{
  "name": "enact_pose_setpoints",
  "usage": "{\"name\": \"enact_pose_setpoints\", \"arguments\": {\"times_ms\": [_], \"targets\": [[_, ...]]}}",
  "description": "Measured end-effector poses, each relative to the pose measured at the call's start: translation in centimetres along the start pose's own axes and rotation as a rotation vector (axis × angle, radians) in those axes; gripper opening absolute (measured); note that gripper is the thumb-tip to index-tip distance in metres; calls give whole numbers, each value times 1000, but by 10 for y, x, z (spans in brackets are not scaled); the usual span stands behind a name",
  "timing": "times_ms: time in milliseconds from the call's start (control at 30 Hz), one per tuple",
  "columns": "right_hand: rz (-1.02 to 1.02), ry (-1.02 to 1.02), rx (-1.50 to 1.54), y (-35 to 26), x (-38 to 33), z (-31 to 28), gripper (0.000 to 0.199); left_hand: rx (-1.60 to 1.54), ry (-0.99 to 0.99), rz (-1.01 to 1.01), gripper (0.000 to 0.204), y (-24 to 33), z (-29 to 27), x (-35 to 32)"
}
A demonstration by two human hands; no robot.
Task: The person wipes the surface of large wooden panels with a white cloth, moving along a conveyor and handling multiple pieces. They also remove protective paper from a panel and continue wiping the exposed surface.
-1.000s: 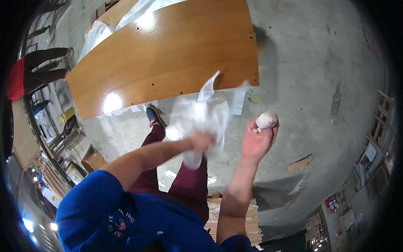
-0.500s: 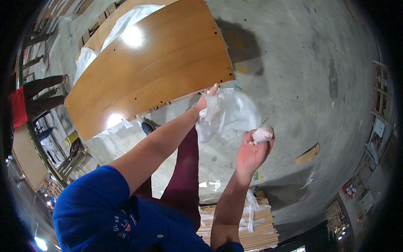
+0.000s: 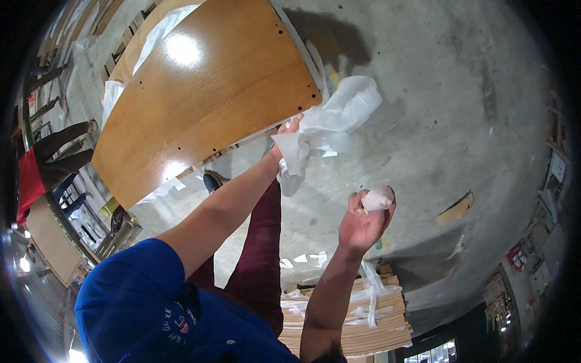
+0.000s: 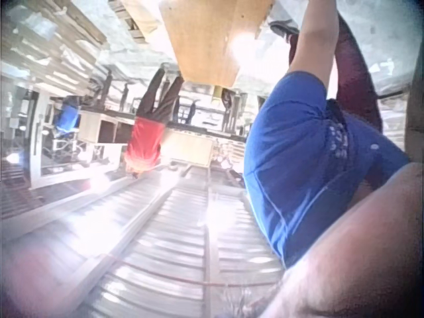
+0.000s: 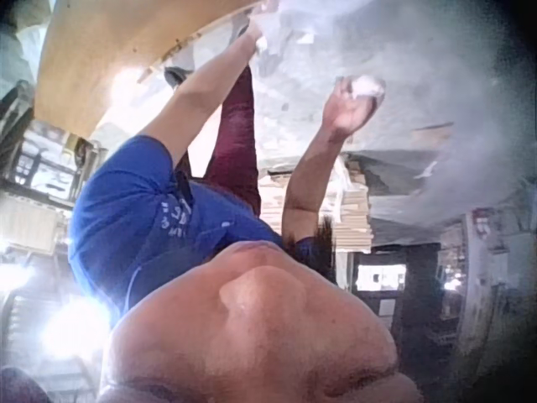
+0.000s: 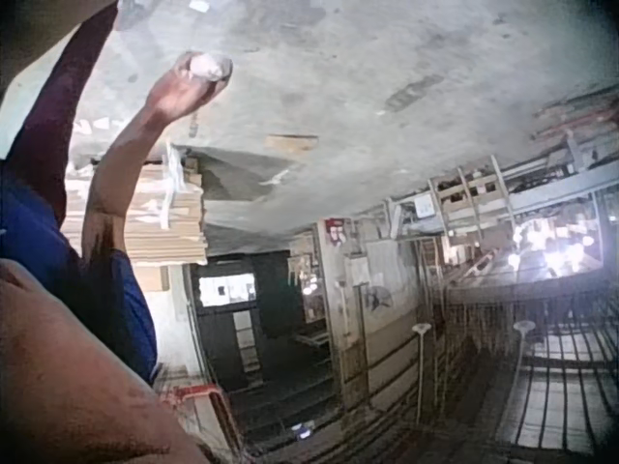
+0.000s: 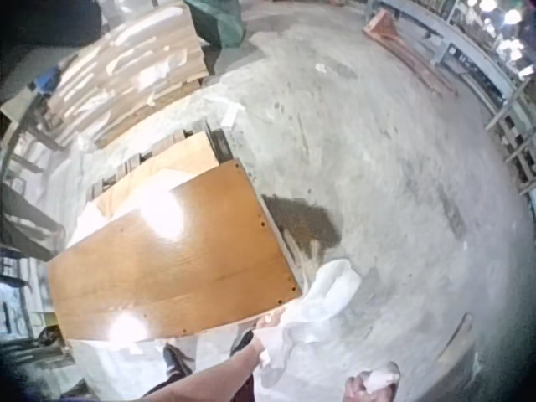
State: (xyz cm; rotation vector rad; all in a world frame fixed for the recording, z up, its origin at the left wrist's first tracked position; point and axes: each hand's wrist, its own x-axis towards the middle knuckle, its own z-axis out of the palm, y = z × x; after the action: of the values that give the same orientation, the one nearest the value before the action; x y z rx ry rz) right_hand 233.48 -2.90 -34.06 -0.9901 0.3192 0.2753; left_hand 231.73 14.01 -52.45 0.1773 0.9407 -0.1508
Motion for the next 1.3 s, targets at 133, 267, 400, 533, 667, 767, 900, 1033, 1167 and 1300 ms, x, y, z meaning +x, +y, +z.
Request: {"name": "enact_pose_setpoints", "arguments": {"times_ms": [133,267,400,533,667,767,900,1033,1167,1300], "targets": [[5,9,-9,4,10,9,20,61,-6,-51,48,3,-2,5],[6,62,-24,5,20,25,27,166,32,269,41,-7,-20,22],[-16,20,-59,3,28,18,25,647,163,349,34,-4,-28,17],[-18,40,-88,2,28,20,23,1674,219,186,31,17,-25,5],[27,-53,-95,5,31,47,23,2286,196,58,36,45,-132,-40],[34,-37,-214,4,23,61,26,2214,390,-239,44,72,-219,-134],[128,-98,-312,36,10,82,30,1820,804,-481,43,103,-302,-289],[377,-337,-201,92,-4,121,29,1801,892,-463,25,72,-347,-391],[537,-550,-220,160,-58,219,30,1613,872,-313,36,28,-396,-450],[606,-820,-194,243,-135,296,31,1366,811,-256,74,24,-444,-510]]}}
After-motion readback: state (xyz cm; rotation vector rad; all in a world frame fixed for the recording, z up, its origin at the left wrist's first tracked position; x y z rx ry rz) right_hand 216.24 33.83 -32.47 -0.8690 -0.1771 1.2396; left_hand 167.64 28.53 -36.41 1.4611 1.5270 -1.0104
